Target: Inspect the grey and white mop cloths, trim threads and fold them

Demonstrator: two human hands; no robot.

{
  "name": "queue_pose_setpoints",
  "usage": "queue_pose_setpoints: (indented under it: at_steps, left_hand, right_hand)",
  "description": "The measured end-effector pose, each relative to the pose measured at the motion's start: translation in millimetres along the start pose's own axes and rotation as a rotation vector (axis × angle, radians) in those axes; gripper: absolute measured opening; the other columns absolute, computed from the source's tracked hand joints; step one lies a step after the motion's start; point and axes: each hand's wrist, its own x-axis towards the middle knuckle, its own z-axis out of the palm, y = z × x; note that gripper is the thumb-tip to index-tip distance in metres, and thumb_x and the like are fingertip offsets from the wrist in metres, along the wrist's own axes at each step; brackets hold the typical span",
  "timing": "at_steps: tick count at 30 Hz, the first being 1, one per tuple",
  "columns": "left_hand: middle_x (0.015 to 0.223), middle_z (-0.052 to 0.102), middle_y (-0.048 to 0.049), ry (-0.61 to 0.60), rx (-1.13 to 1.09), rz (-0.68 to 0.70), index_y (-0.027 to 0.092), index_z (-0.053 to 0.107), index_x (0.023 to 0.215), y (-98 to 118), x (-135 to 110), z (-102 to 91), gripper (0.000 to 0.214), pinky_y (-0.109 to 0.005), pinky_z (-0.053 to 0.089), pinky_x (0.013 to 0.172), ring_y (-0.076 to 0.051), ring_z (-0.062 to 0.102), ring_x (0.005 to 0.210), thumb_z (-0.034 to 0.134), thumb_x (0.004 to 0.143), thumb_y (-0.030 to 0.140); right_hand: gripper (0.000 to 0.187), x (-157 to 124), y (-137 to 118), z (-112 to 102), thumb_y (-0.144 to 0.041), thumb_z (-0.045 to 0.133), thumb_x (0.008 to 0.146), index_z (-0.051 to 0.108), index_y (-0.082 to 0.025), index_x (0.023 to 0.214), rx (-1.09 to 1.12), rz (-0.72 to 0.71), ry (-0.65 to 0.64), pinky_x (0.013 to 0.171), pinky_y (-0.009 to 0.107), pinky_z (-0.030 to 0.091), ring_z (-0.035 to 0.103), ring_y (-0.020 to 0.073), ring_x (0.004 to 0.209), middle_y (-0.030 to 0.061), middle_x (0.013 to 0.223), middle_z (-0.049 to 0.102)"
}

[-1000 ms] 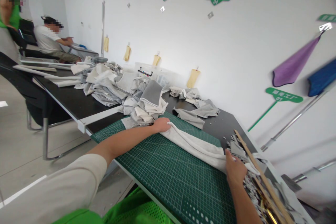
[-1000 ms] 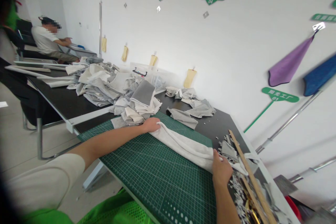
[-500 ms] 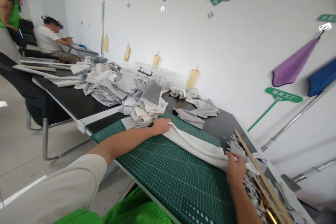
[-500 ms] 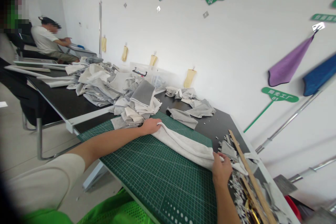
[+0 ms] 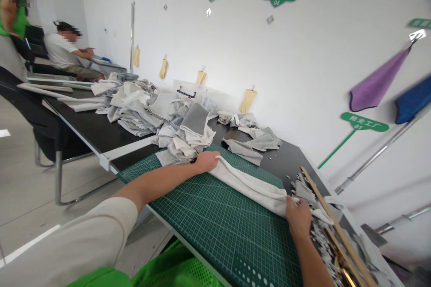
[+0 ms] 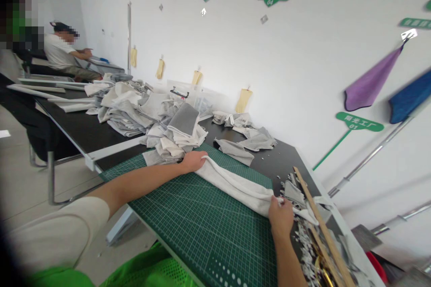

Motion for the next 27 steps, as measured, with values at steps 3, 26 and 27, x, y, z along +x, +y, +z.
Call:
queue_pose_setpoints:
  at_steps: [3, 26, 27]
  left_hand:
    - [0.103, 0.067, -0.0028, 0.043, -0.012, 0.007, 0.029, 0.055, 0.113, 1.2, -0.8, -0.2, 0.030, -0.032, 0.045, 0.083, -0.020, 0.061, 0.099, 0.039, 0.088, 0.031]
    - [0.108, 0.065, -0.0007, 0.232, -0.140, 0.078, 0.025, 0.058, 0.108, 1.5, -0.3, -4.1, 0.025, -0.026, 0.045, 0.090, -0.015, 0.059, 0.101, 0.043, 0.087, 0.029]
    - [0.107, 0.065, -0.0011, 0.237, -0.142, 0.078, 0.025, 0.058, 0.107, 1.1, 0.0, -3.7, 0.025, -0.026, 0.045, 0.090, -0.015, 0.059, 0.101, 0.043, 0.087, 0.029]
  right_hand:
    - [0.050, 1.2, 1.4, -2.5, -0.053, 0.044, 0.075, 0.063, -0.010, 0.093, -0.098, -0.003, -0.038, 0.077, 0.041, 0.040, 0.055, 0.0306, 0.083, 0.0186, 0.089, 0.062]
    - [0.051, 2.2, 0.1, -5.7, -0.047, 0.035, 0.080, 0.066, -0.010, 0.096, -0.194, 0.004, -0.014, 0.071, 0.036, 0.038, 0.057, 0.0294, 0.081, 0.0181, 0.091, 0.065]
    - [0.051, 2.1, -0.5, -6.1, -0.047, 0.035, 0.080, 0.066, -0.010, 0.096, -0.189, 0.007, -0.006, 0.072, 0.036, 0.038, 0.057, 0.0296, 0.082, 0.0184, 0.090, 0.065]
